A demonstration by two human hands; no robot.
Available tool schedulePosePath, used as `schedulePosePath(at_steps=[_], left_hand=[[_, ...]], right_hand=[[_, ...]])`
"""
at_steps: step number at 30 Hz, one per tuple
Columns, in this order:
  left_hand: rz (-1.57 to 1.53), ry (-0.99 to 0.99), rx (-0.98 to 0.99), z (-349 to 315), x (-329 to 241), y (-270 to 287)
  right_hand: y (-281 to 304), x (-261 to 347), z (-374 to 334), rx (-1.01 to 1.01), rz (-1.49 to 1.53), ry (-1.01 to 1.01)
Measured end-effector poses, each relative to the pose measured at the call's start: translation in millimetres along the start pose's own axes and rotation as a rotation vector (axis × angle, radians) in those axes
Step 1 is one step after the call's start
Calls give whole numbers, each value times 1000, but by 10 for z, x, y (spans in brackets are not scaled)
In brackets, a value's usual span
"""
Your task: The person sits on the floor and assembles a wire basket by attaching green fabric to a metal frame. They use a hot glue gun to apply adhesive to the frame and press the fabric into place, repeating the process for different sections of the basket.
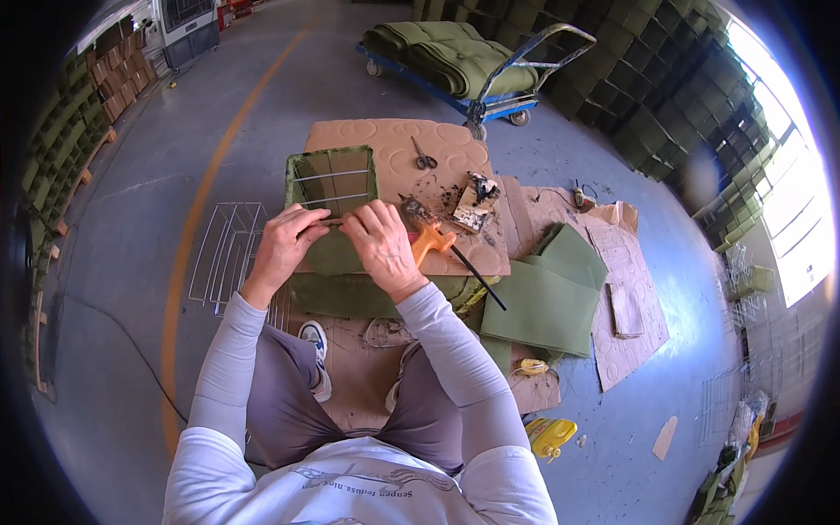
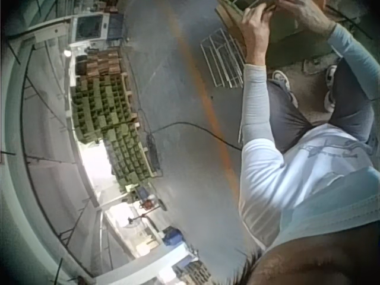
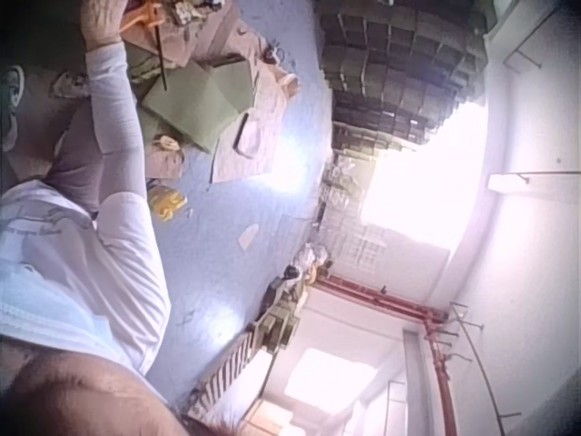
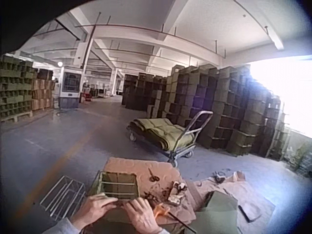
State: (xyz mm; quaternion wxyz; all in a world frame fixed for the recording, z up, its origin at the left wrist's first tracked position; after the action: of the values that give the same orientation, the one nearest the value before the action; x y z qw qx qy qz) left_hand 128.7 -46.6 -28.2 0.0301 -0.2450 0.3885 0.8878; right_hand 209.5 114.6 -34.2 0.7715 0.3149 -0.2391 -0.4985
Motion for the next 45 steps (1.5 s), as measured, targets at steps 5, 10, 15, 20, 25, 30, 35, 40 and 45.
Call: schedulePosePath(at_steps=[5,10,15,20,25,30,35,40,45], left_hand=[[18,-57,-29,-2,22,-23],[24,-86,-34,-4,13,1],[13,-80,-82,2,5,-14],[35,-109,-54,13,49,-28],[37,-69,-79,7,33,-19],[-20,104,-326,-7,152,107],[-337,403,-413,-42,707,52],[-682,479,-387,34,845,-167],[-742,431,-283,105,606,-352]], right_hand=[[-27,-40,-3,75,-30,-11],[-15,-65,-22,67,6,-1],[43,-4,11,-17,5,-1],[-5,-87,-18,75,-4,4],[28,-86,-25,88,35,-17],[90,-85,-20,-69,99,-104],[28,-257,-46,-148,222,-381],[-49,-402,103,-256,482,-663],[-246,-695,144,-170,479,-741]])
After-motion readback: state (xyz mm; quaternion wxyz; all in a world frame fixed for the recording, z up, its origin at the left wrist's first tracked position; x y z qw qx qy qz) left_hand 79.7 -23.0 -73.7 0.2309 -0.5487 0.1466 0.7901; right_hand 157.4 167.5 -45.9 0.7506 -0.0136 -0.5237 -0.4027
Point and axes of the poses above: each hand's wrist, its own z-axis towards the middle knuckle, its own y-axis out of the back of the hand, x = y × z, the point moved 2 cm from there along z, towards the middle knuckle, and after that the axes turned 11 degrees about x, right-handed, at the moved point
